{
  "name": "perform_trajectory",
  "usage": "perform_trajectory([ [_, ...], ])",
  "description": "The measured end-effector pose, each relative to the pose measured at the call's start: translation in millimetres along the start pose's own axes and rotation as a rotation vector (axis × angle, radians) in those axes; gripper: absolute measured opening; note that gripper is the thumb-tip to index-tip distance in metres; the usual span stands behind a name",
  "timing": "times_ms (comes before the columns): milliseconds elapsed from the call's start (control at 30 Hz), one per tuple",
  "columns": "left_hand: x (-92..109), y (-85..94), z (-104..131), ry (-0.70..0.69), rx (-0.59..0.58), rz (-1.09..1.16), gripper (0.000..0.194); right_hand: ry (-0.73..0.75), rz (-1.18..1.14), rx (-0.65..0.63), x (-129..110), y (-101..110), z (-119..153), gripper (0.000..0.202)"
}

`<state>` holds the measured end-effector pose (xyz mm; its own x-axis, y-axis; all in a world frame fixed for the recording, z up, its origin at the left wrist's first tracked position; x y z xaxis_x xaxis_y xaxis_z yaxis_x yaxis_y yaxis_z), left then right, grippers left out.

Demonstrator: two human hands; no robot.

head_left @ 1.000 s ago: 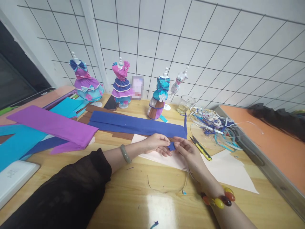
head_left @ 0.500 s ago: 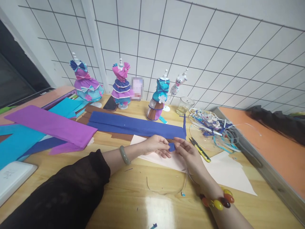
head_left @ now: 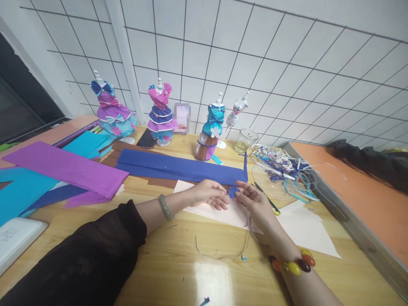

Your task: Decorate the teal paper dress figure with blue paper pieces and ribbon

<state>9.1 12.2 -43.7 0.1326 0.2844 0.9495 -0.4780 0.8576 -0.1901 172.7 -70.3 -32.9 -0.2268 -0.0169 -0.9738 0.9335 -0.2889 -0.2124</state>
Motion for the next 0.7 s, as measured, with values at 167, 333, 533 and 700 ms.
perform_trajectory([
  [167, 2.1, -0.8, 1.4, 0.015, 0.016, -0.008, 0.038, 0.023, 0.076, 0.057, -3.8, 17.9, -11.7, 0.047],
  [333, 2.2, -1.5, 1.9, 0.017, 0.012, -0.015, 0.042, 0.129, 0.430, 0.094, -0.8, 45.1, -24.9, 0.037],
  [533, 1.5, -1.0, 1.5, 0.017, 0.020, -0.038, 0.044, 0.235, 0.629, 0.146, -12.1, 61.6, -25.7, 0.020],
  [700, 0.0, -0.4, 0.4, 0.016, 0.024, -0.043, 0.043, 0.220, 0.735, -0.142, -19.5, 45.3, -13.6, 0.012],
])
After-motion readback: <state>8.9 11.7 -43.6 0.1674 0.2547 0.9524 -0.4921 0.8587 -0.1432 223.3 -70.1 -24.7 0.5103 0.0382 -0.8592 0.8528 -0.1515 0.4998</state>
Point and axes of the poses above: each hand's wrist, its own z-axis away from the middle knuckle, its own y-axis out of the back of the hand, x = y × z, the point moved 1 cm from there along -z, towards the middle knuckle, and after that the axes turned 13 degrees about -z, right-handed, at the moved point
